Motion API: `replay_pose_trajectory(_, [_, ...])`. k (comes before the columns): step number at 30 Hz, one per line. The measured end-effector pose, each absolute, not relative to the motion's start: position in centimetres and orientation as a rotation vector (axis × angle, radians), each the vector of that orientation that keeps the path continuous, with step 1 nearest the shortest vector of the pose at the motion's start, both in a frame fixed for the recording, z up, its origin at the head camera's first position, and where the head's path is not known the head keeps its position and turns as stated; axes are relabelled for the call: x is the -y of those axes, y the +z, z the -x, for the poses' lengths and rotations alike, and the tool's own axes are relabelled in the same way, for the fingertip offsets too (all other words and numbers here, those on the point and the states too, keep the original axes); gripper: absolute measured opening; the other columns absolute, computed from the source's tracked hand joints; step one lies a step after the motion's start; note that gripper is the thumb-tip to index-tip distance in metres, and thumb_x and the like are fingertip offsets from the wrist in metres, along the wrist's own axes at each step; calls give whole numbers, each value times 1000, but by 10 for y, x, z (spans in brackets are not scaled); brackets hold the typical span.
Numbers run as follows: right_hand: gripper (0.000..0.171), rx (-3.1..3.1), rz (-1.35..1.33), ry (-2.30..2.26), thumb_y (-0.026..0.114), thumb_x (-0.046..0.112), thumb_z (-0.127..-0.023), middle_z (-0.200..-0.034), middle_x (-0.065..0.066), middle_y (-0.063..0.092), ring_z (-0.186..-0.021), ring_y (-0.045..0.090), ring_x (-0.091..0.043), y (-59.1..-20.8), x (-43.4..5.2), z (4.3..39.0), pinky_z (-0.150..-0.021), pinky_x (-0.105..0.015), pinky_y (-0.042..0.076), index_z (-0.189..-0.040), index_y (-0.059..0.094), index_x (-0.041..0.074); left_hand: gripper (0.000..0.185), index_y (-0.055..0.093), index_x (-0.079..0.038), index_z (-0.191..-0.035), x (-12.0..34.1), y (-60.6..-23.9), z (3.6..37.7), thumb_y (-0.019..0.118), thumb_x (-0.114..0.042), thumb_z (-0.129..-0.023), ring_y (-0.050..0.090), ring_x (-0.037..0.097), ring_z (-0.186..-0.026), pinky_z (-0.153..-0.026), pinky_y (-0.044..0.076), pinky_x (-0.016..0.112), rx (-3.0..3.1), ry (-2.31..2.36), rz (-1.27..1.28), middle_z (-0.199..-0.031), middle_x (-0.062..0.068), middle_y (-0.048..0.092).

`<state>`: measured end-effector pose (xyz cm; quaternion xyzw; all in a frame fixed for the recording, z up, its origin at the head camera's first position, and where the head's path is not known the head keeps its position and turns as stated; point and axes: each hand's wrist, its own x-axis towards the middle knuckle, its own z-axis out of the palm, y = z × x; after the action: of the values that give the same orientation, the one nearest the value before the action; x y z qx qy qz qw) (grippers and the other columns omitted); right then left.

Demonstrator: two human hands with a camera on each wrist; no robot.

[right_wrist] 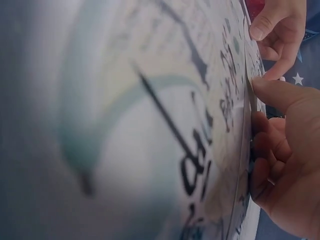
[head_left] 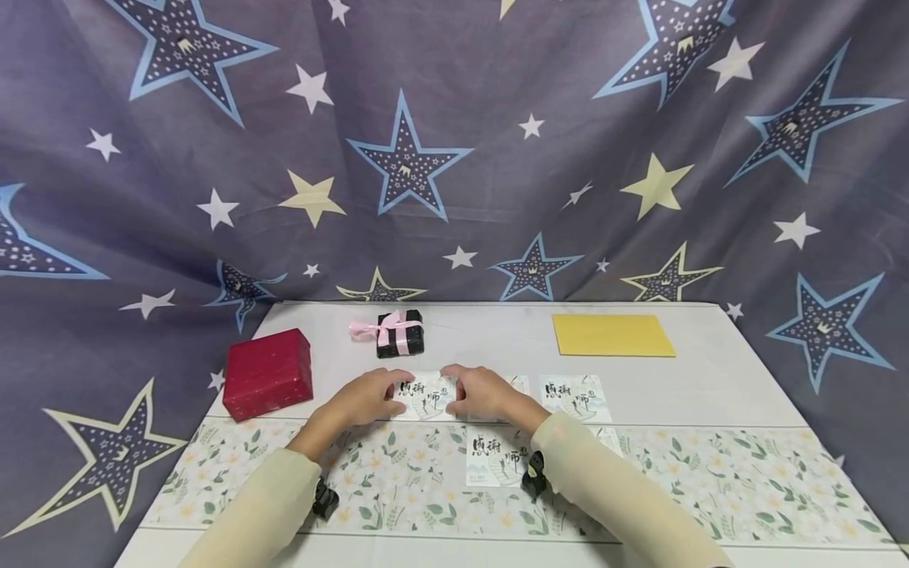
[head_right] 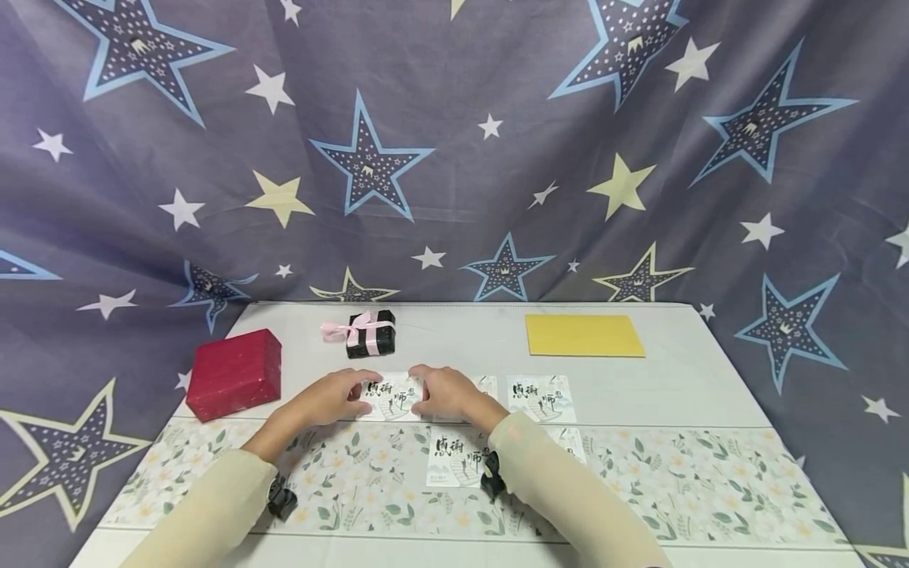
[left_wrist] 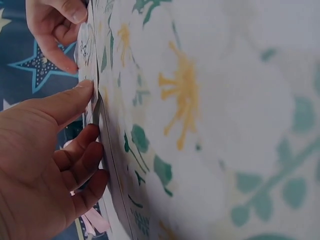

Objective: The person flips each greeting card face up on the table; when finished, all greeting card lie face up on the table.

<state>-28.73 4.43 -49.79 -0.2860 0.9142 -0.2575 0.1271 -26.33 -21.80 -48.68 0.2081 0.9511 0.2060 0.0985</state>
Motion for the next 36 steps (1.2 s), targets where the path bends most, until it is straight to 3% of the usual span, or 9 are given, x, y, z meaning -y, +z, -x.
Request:
replay_pose_trajectory(17, [62,-2682,869,-662,78,31,-88,-69,12,62,-60,53,-5,-501,-45,288,-67,-24,47,-145,56,15,51,62,-21,-140,213,-486,262,77,-27,-91,47,13,-75,-69,42,32,-2860,473,-580,-89,-1,55])
replay_pose_trajectory(26, [66,-2666,870,-676,76,33,-90,-72,12,63,-63,55,-4,-501,-47,288,-69,-24,48,-149,51,14,49,62,-20,-140,212,-483,261,75,-25,-93,48,14,-75,-69,44,33,-2840,464,-597,-90,0,56])
replay_pose_trajectory(32, [63,-2632,951,-805,68,27,-97,-72,10,62,-56,50,-4,-487,-60,288,-69,-25,49,-152,45,5,52,56,-18,-146,215,-472,261,69,-27,-97,57,15,-88,-81,51,41,-2871,458,-616,-106,7,61])
replay_pose_trajectory(36, [60,-2687,989,-810,67,25,-98,-81,9,64,-63,55,-4,-469,-77,284,-73,-26,51,-151,46,6,55,52,-14,-149,216,-457,260,68,-27,-98,65,27,-107,-90,54,50,-2922,481,-677,-122,15,61])
